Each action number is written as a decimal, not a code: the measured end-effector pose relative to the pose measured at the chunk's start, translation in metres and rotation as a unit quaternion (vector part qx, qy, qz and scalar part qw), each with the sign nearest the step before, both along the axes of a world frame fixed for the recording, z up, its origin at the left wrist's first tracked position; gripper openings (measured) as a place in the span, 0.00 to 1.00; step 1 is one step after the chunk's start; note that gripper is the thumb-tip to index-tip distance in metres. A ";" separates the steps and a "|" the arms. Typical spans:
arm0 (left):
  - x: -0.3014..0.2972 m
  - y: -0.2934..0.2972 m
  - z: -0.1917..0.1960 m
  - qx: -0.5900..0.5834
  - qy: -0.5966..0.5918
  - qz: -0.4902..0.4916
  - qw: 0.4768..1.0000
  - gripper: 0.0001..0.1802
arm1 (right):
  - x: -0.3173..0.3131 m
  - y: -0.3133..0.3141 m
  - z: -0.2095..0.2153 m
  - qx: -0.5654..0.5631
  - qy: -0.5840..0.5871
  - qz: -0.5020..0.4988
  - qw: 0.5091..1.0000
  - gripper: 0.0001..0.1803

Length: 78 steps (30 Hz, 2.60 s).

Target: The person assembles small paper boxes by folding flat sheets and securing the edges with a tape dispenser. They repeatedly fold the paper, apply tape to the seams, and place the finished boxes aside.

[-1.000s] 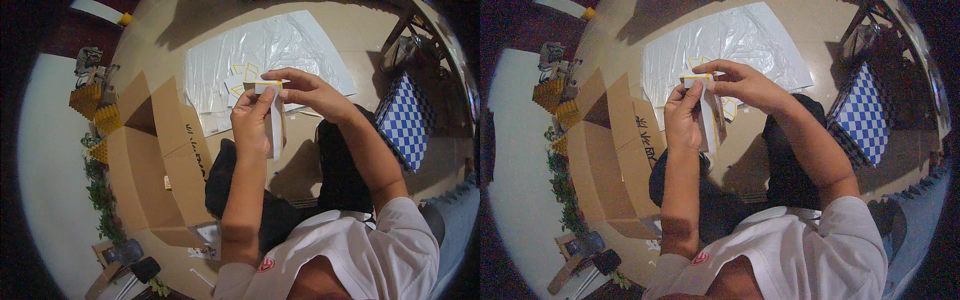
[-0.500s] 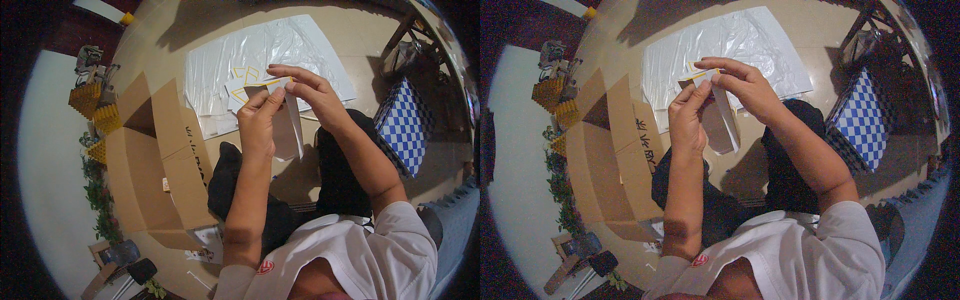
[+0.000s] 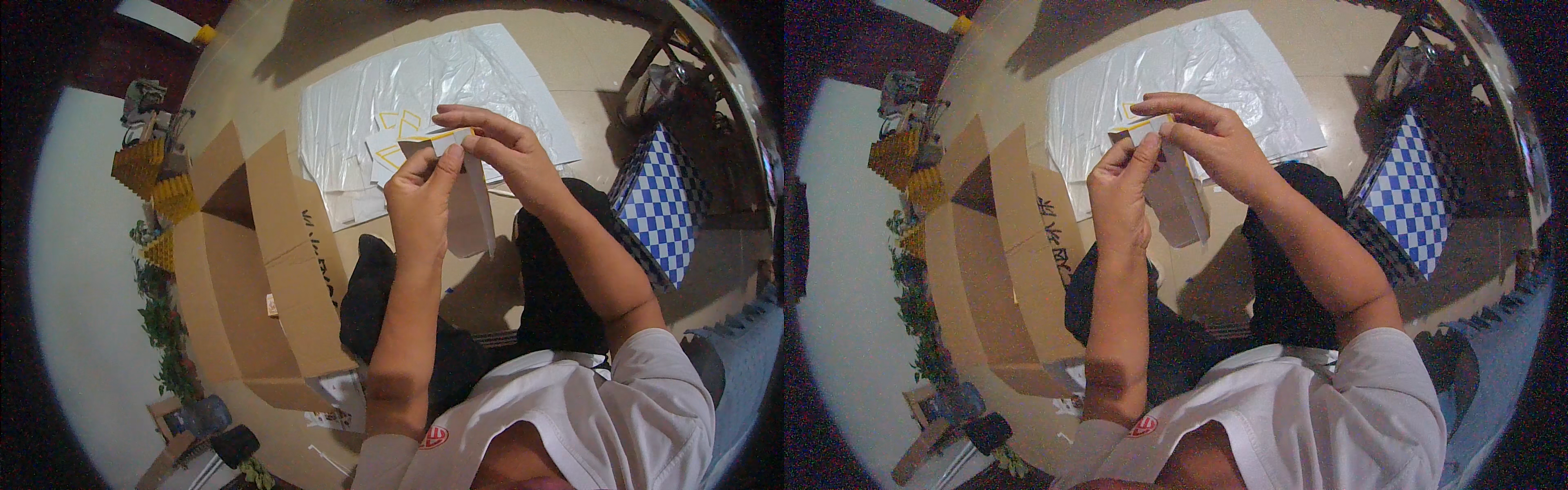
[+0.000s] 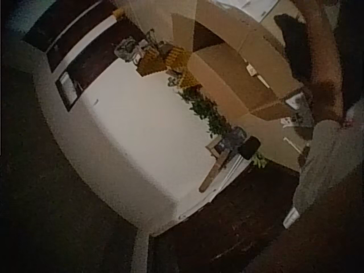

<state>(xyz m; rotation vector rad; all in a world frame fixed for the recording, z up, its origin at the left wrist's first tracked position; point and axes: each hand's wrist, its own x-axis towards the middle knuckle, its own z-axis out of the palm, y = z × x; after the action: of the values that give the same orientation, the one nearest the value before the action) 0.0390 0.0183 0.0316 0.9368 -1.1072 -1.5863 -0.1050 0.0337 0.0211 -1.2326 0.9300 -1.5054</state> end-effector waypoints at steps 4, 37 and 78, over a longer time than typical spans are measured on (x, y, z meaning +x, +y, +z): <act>0.000 0.001 -0.001 -0.034 -0.031 0.010 0.999 0.09 | 0.002 0.001 0.002 -0.010 0.004 -0.003 1.000 0.17; -0.026 -0.015 -0.052 0.111 -0.168 -0.011 0.979 0.18 | -0.220 0.091 -0.449 0.500 0.149 -0.222 0.823 0.15; -0.036 -0.010 -0.036 0.021 -0.216 0.051 0.975 0.10 | -0.161 0.037 -0.263 0.342 0.000 -0.179 0.922 0.26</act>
<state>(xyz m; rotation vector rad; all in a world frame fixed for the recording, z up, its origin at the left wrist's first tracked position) 0.0026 0.0086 -0.0041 1.3896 -1.2983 -1.3594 -0.2657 0.0702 -0.2414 -0.5677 1.5756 -1.2632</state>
